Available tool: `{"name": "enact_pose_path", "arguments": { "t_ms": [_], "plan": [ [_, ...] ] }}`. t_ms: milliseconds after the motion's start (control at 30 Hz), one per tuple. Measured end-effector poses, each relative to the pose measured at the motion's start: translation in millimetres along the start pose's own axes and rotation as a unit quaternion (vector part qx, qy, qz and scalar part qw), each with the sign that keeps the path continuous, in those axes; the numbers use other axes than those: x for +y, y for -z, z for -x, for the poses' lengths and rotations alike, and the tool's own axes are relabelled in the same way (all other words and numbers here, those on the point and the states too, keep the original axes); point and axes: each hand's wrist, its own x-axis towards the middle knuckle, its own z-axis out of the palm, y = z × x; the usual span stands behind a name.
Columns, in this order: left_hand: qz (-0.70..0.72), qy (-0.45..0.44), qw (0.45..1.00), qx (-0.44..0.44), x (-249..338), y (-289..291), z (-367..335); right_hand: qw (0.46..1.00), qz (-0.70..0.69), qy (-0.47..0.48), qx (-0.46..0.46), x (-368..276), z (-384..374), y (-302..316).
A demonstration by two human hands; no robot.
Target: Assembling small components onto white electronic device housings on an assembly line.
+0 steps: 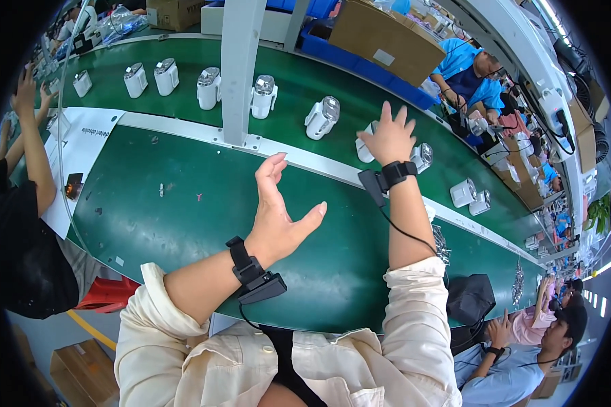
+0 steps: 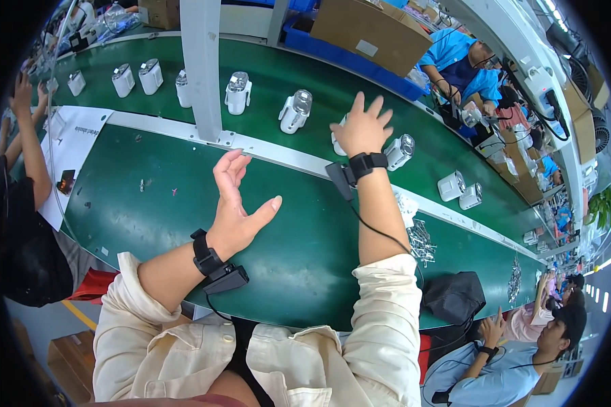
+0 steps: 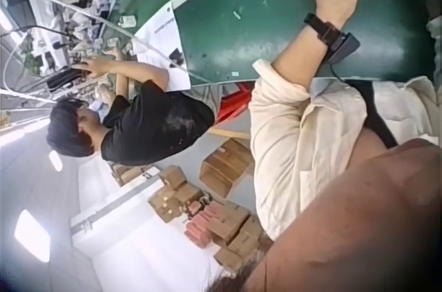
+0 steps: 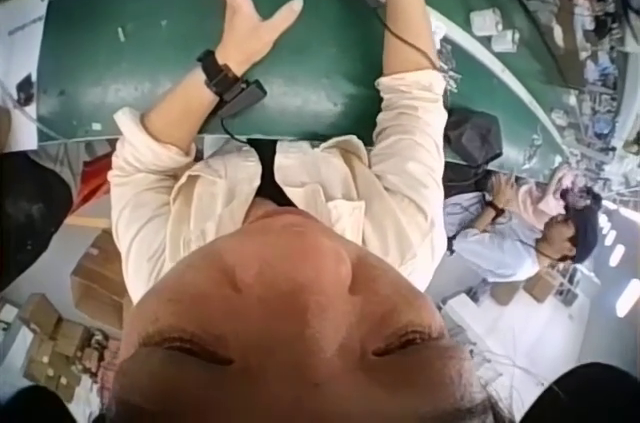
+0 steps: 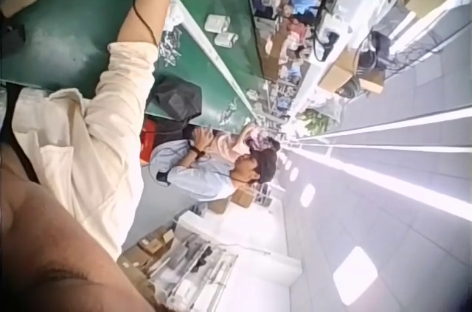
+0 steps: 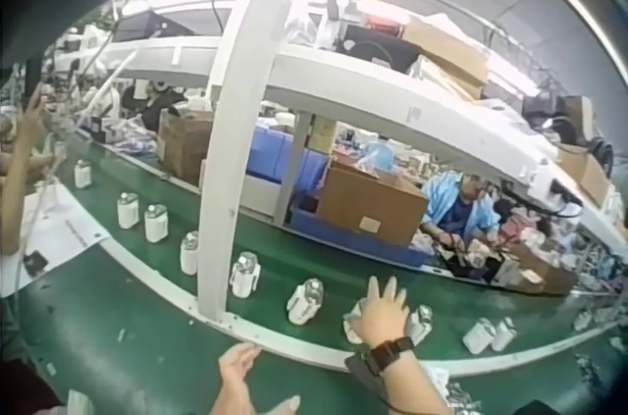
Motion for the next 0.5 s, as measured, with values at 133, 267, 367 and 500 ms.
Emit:
{"name": "enact_pose_path", "arguments": {
  "t_ms": [133,267,367,500],
  "plan": [
    [0.020,0.003,1.000,-0.019,0,-4,0,0.932,-0.328,-0.012,-0.156,61,-11,-32],
    [0.079,0.074,0.994,-0.026,-1,-2,1,0.803,-0.531,0.117,-0.242,73,22,6],
    [0.290,0.197,0.922,-0.164,6,3,-3,0.574,-0.677,0.227,-0.401,60,64,61],
    [0.350,0.197,0.836,-0.373,19,7,-2,0.571,-0.617,0.368,-0.396,44,101,104]
  ]
}}
